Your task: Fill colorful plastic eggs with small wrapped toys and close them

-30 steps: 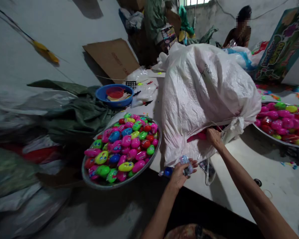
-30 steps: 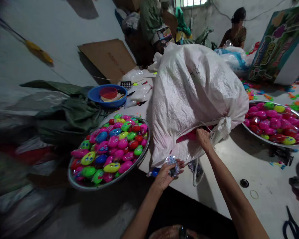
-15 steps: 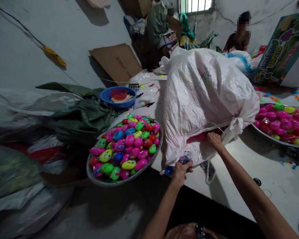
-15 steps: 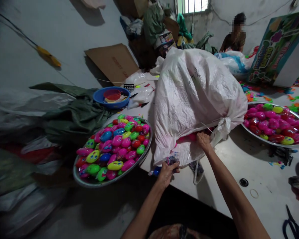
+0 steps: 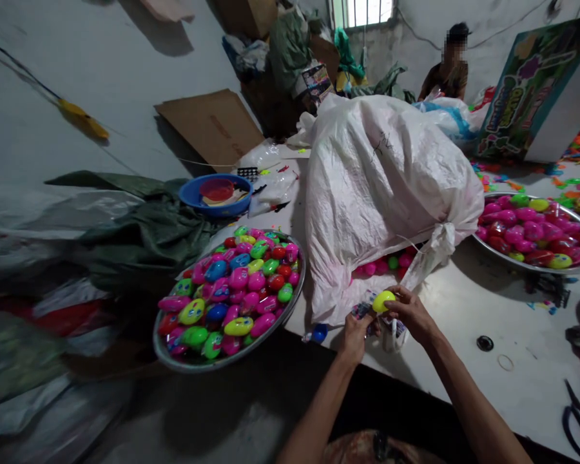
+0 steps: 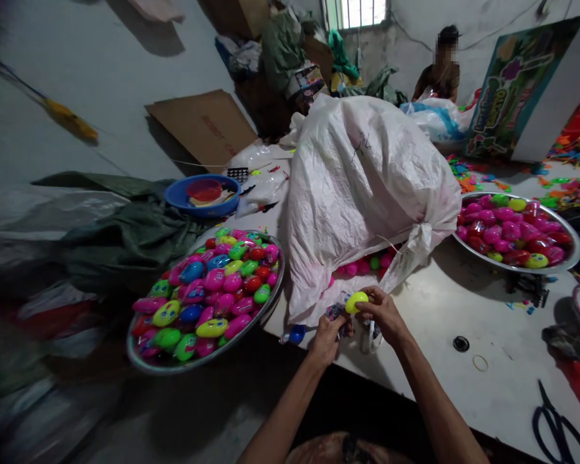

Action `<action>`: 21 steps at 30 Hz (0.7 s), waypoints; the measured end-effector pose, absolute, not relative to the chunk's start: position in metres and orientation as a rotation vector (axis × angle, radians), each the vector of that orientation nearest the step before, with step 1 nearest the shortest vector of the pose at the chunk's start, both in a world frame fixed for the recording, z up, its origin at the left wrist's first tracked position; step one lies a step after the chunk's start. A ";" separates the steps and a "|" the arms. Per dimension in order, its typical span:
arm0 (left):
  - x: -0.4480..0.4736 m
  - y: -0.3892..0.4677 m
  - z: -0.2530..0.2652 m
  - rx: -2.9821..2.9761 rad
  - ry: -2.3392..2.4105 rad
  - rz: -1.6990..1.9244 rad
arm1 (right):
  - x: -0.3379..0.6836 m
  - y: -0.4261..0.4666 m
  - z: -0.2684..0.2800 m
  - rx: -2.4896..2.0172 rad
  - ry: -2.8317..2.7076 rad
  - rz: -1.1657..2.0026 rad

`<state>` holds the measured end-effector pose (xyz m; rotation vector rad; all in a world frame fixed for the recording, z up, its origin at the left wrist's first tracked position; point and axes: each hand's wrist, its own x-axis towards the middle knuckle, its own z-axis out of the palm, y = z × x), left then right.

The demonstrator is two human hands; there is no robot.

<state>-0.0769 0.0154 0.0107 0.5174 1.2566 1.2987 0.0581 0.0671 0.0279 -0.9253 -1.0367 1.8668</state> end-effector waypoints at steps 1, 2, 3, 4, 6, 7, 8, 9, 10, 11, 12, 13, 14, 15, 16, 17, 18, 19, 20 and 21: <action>-0.076 0.014 0.010 0.550 1.239 1.271 | 0.059 0.067 0.028 -0.956 -0.981 1.863; -0.075 0.014 0.010 0.572 1.227 1.249 | 0.061 0.068 0.028 -0.994 -0.960 1.853; -0.076 0.013 0.009 0.581 1.225 1.233 | 0.064 0.071 0.029 -1.028 -0.965 1.852; -0.077 0.012 0.009 0.581 1.234 1.225 | 0.067 0.073 0.030 -1.057 -0.985 1.859; -0.080 0.011 0.006 0.563 1.285 1.229 | 0.074 0.077 0.031 -1.095 -1.039 1.886; -0.081 0.011 0.005 0.557 1.309 1.227 | 0.077 0.078 0.031 -1.107 -1.057 1.892; -0.081 0.011 0.004 0.554 1.324 1.223 | 0.079 0.078 0.031 -1.112 -1.062 1.891; -0.081 0.012 0.003 0.551 1.328 1.216 | 0.080 0.077 0.031 -1.110 -1.058 1.889; -0.080 0.012 0.002 0.548 1.327 1.209 | 0.082 0.076 0.030 -1.101 -1.046 1.885; -0.079 0.013 0.001 0.544 1.327 1.205 | 0.083 0.074 0.030 -1.088 -1.030 1.880; -0.078 0.013 0.001 0.541 1.332 1.206 | 0.083 0.072 0.029 -1.073 -1.008 1.876; -0.077 0.013 0.001 0.541 1.348 1.212 | 0.084 0.069 0.028 -1.055 -0.978 1.876; -0.076 0.014 0.002 0.542 1.375 1.217 | 0.086 0.067 0.027 -1.040 -0.941 1.872; -0.076 0.014 0.002 0.545 1.409 1.221 | 0.087 0.064 0.027 -1.031 -0.900 1.862; -0.076 0.014 0.003 0.550 1.447 1.223 | 0.089 0.060 0.027 -1.027 -0.862 1.844; -0.076 0.014 0.003 0.560 1.484 1.220 | 0.091 0.056 0.027 -1.026 -0.832 1.815; -0.076 0.014 0.004 0.568 1.517 1.215 | 0.092 0.052 0.027 -1.031 -0.820 1.774; -0.075 0.014 0.005 0.572 1.544 1.210 | 0.093 0.048 0.027 -1.043 -0.831 1.722; -0.075 0.014 0.005 0.570 1.564 1.208 | 0.093 0.043 0.027 -1.064 -0.861 1.658; -0.074 0.015 0.006 0.561 1.576 1.207 | 0.092 0.039 0.027 -1.090 -0.902 1.590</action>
